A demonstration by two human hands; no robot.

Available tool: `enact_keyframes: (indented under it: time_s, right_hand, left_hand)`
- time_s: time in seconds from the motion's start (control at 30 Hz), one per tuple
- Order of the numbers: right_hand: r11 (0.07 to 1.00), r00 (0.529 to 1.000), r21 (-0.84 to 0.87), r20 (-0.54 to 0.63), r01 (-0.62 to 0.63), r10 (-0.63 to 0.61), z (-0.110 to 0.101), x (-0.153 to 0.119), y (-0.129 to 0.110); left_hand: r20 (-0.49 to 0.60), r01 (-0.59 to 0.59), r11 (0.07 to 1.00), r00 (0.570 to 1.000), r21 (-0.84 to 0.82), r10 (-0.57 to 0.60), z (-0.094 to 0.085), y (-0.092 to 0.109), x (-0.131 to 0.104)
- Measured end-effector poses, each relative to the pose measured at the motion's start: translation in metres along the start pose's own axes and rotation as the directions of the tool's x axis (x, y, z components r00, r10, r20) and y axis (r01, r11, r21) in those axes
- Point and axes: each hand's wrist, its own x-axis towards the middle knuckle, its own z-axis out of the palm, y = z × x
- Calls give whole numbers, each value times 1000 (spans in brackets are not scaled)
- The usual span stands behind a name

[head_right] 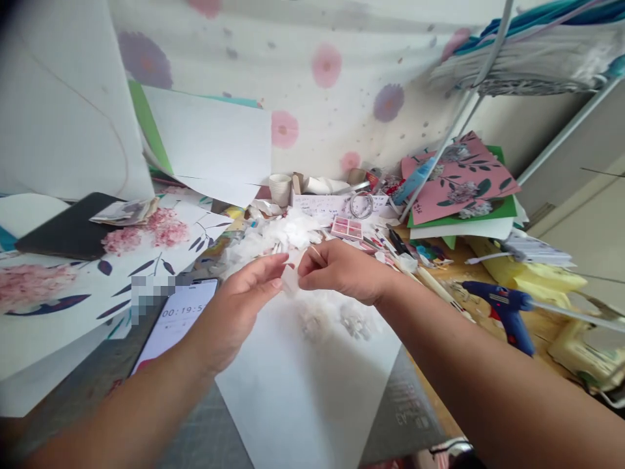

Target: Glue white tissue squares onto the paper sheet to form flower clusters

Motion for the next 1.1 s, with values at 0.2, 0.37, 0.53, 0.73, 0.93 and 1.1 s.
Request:
enact_keyframes:
  time_s: [0.2, 0.37, 0.53, 0.73, 0.93, 1.1]
  right_hand:
    - [984, 996, 176, -88, 34, -19, 0, -28, 15]
    - [966, 896, -45, -366, 253, -251, 1, -66, 27]
    - [962, 869, -181, -418, 207, -265, 19, -89, 39]
    - [961, 885, -188, -387, 201, -260, 29, -83, 53]
    - [962, 915, -171, -311, 211, -256, 31, -80, 61]
    - [965, 933, -92, -249, 244, -260, 29, -83, 62]
  left_hand:
    - [137, 83, 996, 987, 19, -85, 9, -7, -3]
    - [98, 98, 993, 990, 62, -104, 12, -14, -1]
    - [50, 108, 987, 992, 121, -115, 15, -17, 1]
    - [50, 90, 966, 993, 242, -105, 16, -20, 2]
    - [63, 69, 950, 994, 305, -92, 17, -23, 3]
    - [67, 95, 956, 991, 277, -118, 18, -25, 2]
